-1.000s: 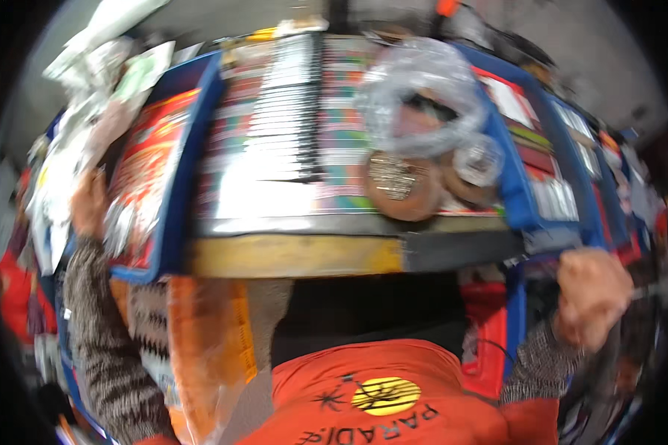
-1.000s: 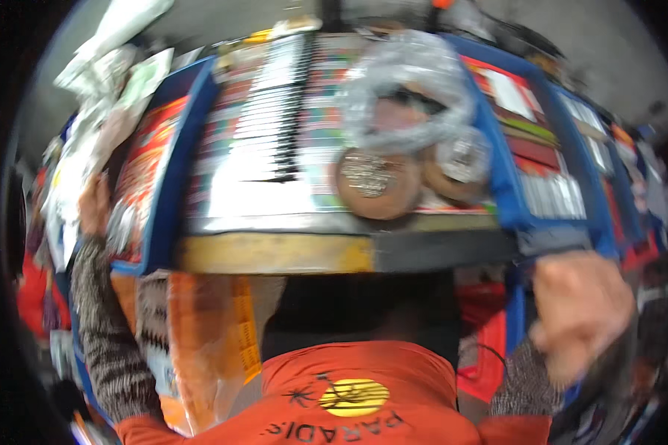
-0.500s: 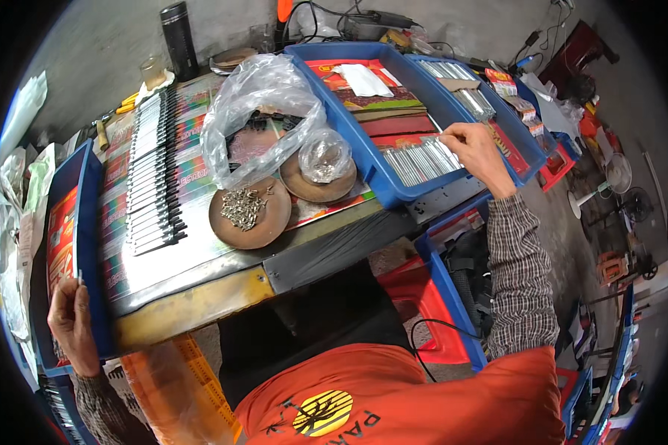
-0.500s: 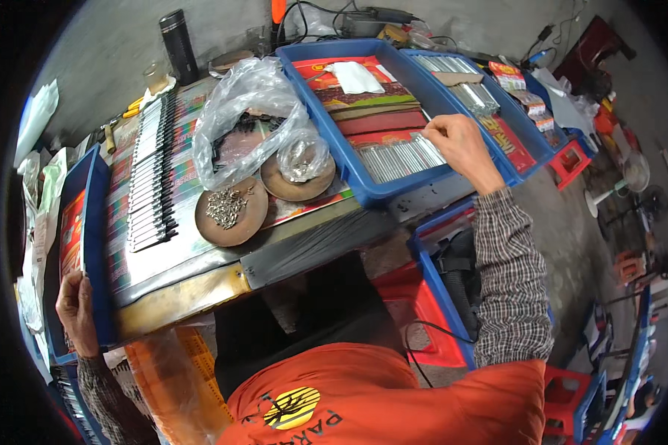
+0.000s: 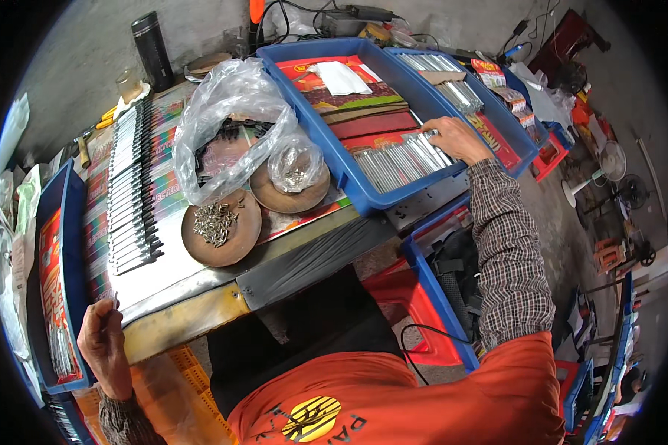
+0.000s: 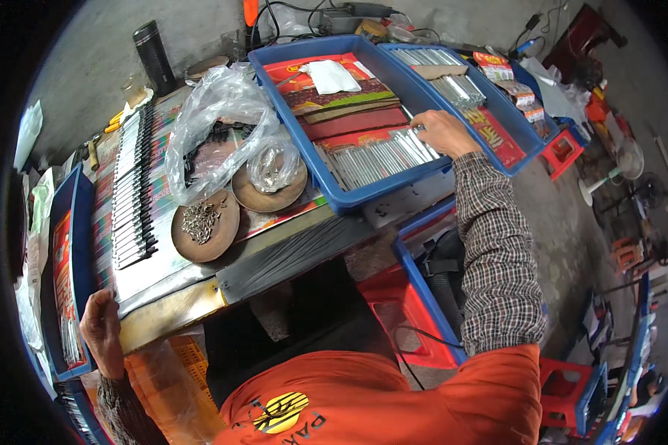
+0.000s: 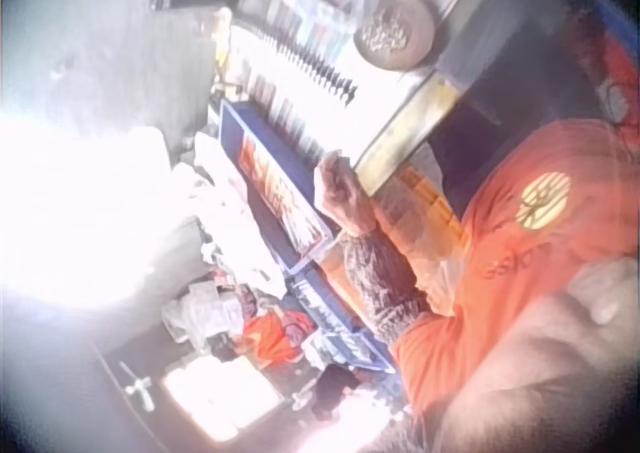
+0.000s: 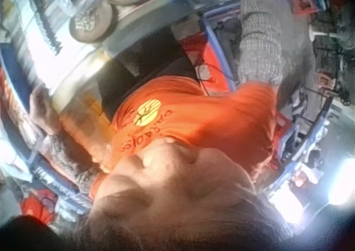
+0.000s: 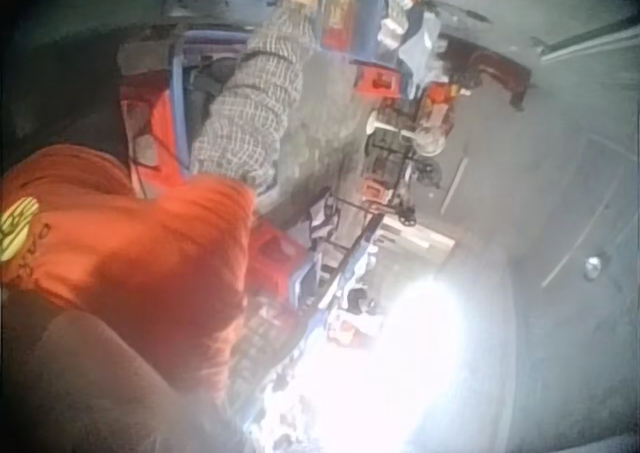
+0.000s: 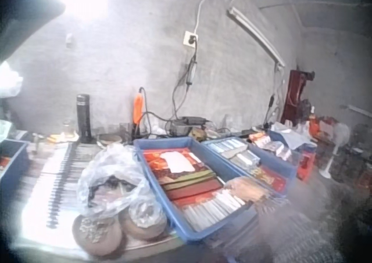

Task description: The person assembles components by fitting metal clips and pins into small plastic parts by hand, retrieving materials from trays and dishes, and arranging pieces on the workstation.

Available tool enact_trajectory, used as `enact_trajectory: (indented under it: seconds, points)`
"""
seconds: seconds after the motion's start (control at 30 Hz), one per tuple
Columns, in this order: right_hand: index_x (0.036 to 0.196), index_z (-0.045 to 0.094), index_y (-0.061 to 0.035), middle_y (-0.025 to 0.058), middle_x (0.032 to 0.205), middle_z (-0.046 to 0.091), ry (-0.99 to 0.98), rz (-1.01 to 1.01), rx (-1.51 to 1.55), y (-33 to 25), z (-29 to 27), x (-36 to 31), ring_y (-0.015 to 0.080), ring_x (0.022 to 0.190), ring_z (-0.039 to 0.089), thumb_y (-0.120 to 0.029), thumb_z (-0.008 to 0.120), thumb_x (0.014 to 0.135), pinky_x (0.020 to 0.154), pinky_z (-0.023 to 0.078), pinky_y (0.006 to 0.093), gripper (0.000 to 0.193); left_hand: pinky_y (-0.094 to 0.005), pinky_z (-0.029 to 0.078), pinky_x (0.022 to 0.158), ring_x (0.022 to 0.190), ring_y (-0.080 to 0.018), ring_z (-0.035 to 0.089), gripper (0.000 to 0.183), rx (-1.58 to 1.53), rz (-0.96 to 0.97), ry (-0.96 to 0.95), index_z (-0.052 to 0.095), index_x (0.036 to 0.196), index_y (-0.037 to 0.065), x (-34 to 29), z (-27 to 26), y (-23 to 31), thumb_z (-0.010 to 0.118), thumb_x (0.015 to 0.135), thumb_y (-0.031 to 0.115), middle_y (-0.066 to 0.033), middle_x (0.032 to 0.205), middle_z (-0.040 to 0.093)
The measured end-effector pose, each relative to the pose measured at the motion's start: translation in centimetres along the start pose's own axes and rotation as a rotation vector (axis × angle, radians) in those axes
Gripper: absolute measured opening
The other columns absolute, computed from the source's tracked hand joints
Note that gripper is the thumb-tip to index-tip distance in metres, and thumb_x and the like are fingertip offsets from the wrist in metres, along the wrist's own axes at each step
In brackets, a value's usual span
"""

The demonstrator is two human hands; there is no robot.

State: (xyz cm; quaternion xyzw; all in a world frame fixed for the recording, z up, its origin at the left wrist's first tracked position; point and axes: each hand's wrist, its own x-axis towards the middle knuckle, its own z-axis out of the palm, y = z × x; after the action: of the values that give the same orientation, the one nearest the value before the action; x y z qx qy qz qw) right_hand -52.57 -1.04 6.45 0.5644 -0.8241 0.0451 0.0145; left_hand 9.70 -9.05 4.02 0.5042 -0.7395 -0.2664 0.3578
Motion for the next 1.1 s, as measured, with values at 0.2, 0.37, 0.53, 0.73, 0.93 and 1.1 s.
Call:
enact_trajectory:
  seconds: [0.2,0.37,0.53,0.73,0.93,1.1]
  points:
    - [0.103,0.064,-0.0016,0.0167,0.088,0.065,0.032,-0.049,0.059,0.3,0.2,0.3,0.03,0.082,0.063,-0.013,0.062,0.079,0.078,0.047,0.0412,0.027,-0.0195,0.038,0.059,0.066,-0.0058,0.045,0.009,-0.058,-0.001,-0.044,0.058,0.095,-0.002,-0.1,1.2,1.1,0.053,0.088,-0.007,-0.002,0.082,0.05]
    - [0.095,0.064,-0.0073,0.0158,0.095,0.066,-0.005,0.049,0.102,-0.7,-0.2,0.7,0.0325,0.094,0.063,-0.011,0.072,0.071,0.081,0.047,0.0431,0.025,-0.02,0.034,0.048,0.057,-0.0038,0.043,0.008,-0.107,0.071,-0.014,0.059,0.093,-0.002,-0.4,2.9,2.3,0.054,0.088,-0.006,-0.0014,0.081,0.05]
    - [0.087,0.062,-0.0009,0.0147,0.081,0.061,0.036,0.009,0.113,0.6,0.7,1.0,0.0278,0.077,0.06,-0.011,0.075,0.068,0.068,0.045,0.04,0.025,-0.0205,0.035,0.046,0.057,-0.0042,0.044,0.007,-0.148,0.073,-0.059,0.059,0.093,-0.001,-1.1,3.6,2.5,0.055,0.088,-0.005,-0.0019,0.081,0.051]
    - [0.064,0.058,0.0041,0.0194,0.065,0.058,0.04,0.058,0.081,-0.5,-0.4,0.5,0.0306,0.064,0.06,-0.009,0.078,0.066,0.06,0.045,0.0423,0.024,-0.022,0.037,0.055,0.064,-0.0086,0.046,0.008,-0.112,0.074,-0.081,0.059,0.091,-0.002,-2.1,3.5,2.5,0.055,0.087,-0.007,-0.0037,0.081,0.053]
    - [0.065,0.058,0.0034,0.0195,0.064,0.058,-0.044,0.2,0.191,-1.1,-1.3,-1.1,0.0317,0.065,0.062,-0.01,0.077,0.069,0.061,0.045,0.0438,0.023,-0.0214,0.04,0.056,0.066,-0.009,0.05,0.011,-0.221,-0.005,-0.041,0.061,0.093,-0.002,-2.6,3.7,3.3,0.055,0.086,-0.008,-0.0038,0.081,0.053]
    - [0.075,0.06,0.0005,0.0174,0.072,0.062,0.387,-0.048,0.013,-3.5,-2.5,-3.2,0.0371,0.072,0.061,-0.015,0.068,0.076,0.064,0.045,0.0448,0.017,-0.0246,0.044,0.063,0.066,-0.0134,0.055,0.011,-0.012,0.269,0.009,0.062,0.091,-0.004,-2.3,3.3,4.0,0.06,0.082,-0.009,-0.0084,0.079,0.057]
